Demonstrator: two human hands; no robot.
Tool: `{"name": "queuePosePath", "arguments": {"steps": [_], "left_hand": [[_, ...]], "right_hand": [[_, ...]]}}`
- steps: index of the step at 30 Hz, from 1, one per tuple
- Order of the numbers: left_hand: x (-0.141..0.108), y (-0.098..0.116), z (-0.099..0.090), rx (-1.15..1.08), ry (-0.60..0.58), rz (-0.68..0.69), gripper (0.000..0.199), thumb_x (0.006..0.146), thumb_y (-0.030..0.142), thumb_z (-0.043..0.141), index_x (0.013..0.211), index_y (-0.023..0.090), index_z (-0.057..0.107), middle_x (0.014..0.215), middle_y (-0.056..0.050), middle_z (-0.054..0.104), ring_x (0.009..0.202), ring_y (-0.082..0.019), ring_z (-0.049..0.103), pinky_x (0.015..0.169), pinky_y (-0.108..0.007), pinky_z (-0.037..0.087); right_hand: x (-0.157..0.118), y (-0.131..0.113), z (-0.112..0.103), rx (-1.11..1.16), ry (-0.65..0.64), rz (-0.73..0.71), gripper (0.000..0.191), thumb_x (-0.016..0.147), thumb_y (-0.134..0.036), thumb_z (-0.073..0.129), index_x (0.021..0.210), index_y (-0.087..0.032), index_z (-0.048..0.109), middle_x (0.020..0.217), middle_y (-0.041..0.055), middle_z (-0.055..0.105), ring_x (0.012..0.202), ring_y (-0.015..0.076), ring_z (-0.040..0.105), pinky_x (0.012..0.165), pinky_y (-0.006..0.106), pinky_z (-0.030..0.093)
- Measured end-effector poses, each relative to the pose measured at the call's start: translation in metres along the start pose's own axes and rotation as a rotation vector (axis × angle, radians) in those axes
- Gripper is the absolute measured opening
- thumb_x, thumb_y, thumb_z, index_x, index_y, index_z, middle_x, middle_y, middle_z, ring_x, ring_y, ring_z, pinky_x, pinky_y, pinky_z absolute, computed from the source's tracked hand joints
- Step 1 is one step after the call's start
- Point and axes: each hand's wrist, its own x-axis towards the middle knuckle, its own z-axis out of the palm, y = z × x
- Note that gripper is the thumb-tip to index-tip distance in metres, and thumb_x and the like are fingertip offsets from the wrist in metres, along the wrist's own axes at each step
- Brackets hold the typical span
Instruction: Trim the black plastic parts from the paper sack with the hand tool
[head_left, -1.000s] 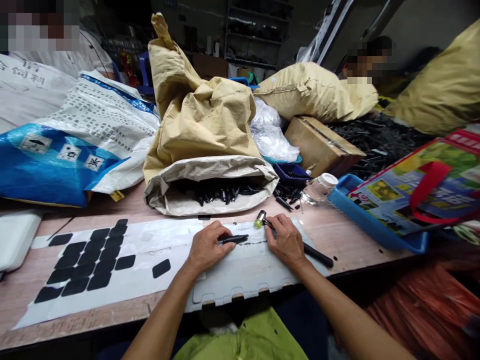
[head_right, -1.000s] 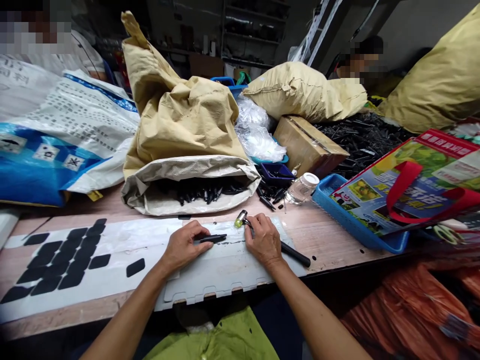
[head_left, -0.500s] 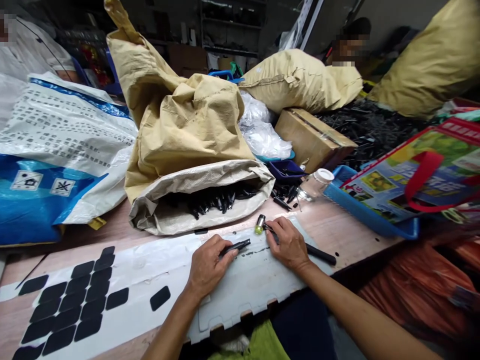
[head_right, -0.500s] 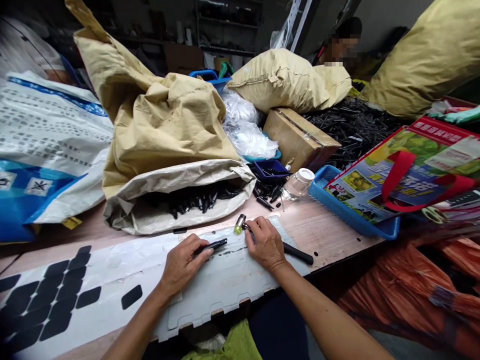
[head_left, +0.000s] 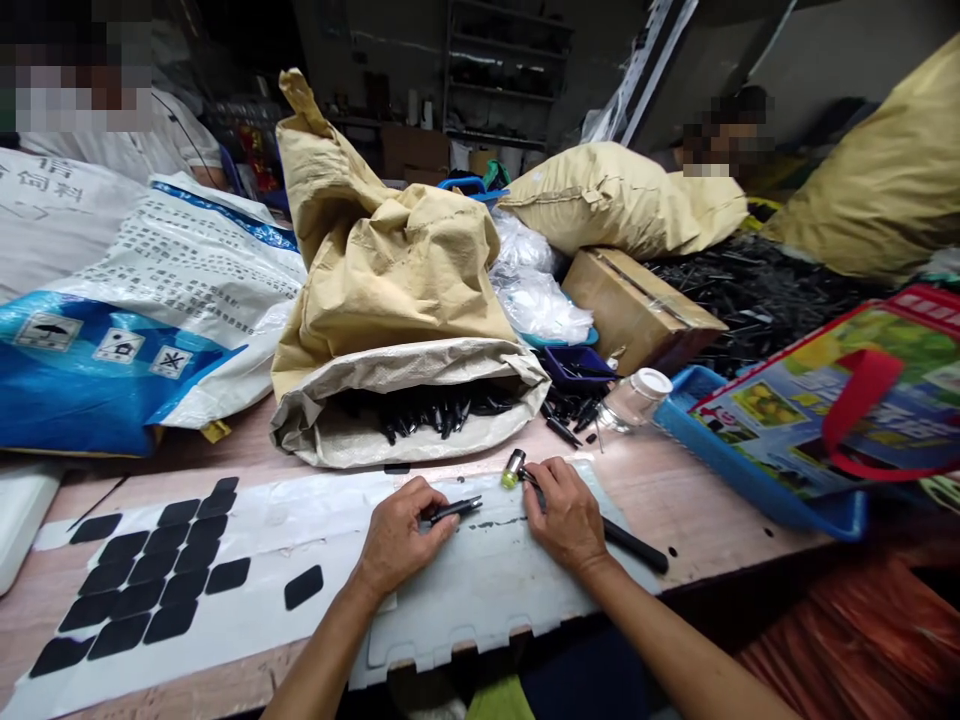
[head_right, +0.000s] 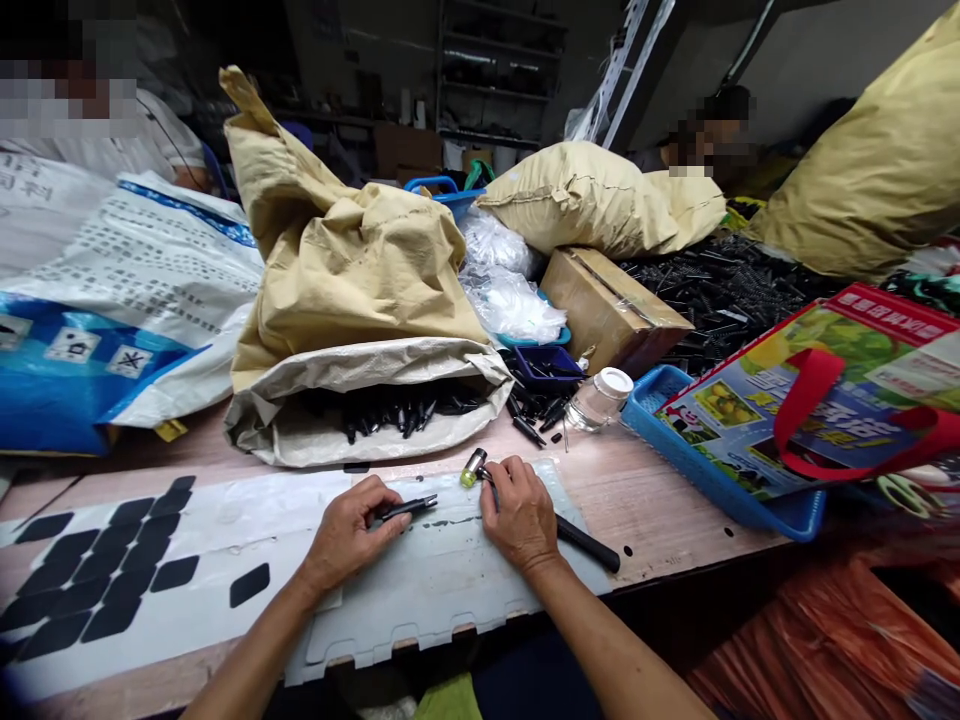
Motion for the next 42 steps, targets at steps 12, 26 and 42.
{"name": "queuePosePath", "arguments": {"steps": [12,26,42], "left_hand": [[0.001,-0.008,0.004,0.027,0.004,0.036,0.017,0.084,0.038,0.07,0.084,0.02,0.072,0.079,-0.001,0.062,0.066,-0.014,0.054,0.063,-0.026,0.042],[0.002,-0.008,0.004,0.049,0.005,0.036,0.017,0.083,0.037,0.07,0.083,0.021,0.073,0.079,-0.001,0.062,0.067,-0.014,0.055,0.064,-0.026,0.042],[-0.009,0.011,-0.007,-0.134,-0.008,0.053,0.028,0.094,0.046,0.059,0.097,0.02,0.069,0.09,-0.003,0.062,0.076,-0.017,0.055,0.072,-0.029,0.043]], "right_hand": [[0.0,-0.004,0.0,-0.058,0.023,0.019,0.019,0.092,-0.023,0.055,0.108,-0.021,0.066,0.1,0.0067,0.059,0.095,0.0215,0.054,0.083,0.032,0.042],[0.001,-0.005,-0.001,-0.075,0.025,0.023,0.018,0.093,-0.023,0.054,0.106,-0.022,0.066,0.101,0.0067,0.059,0.095,0.0209,0.053,0.082,0.03,0.041],[0.0,-0.006,0.0,-0.078,-0.018,0.068,0.019,0.092,-0.025,0.055,0.108,-0.022,0.065,0.104,0.0064,0.058,0.097,0.0208,0.053,0.084,0.03,0.039]]}}
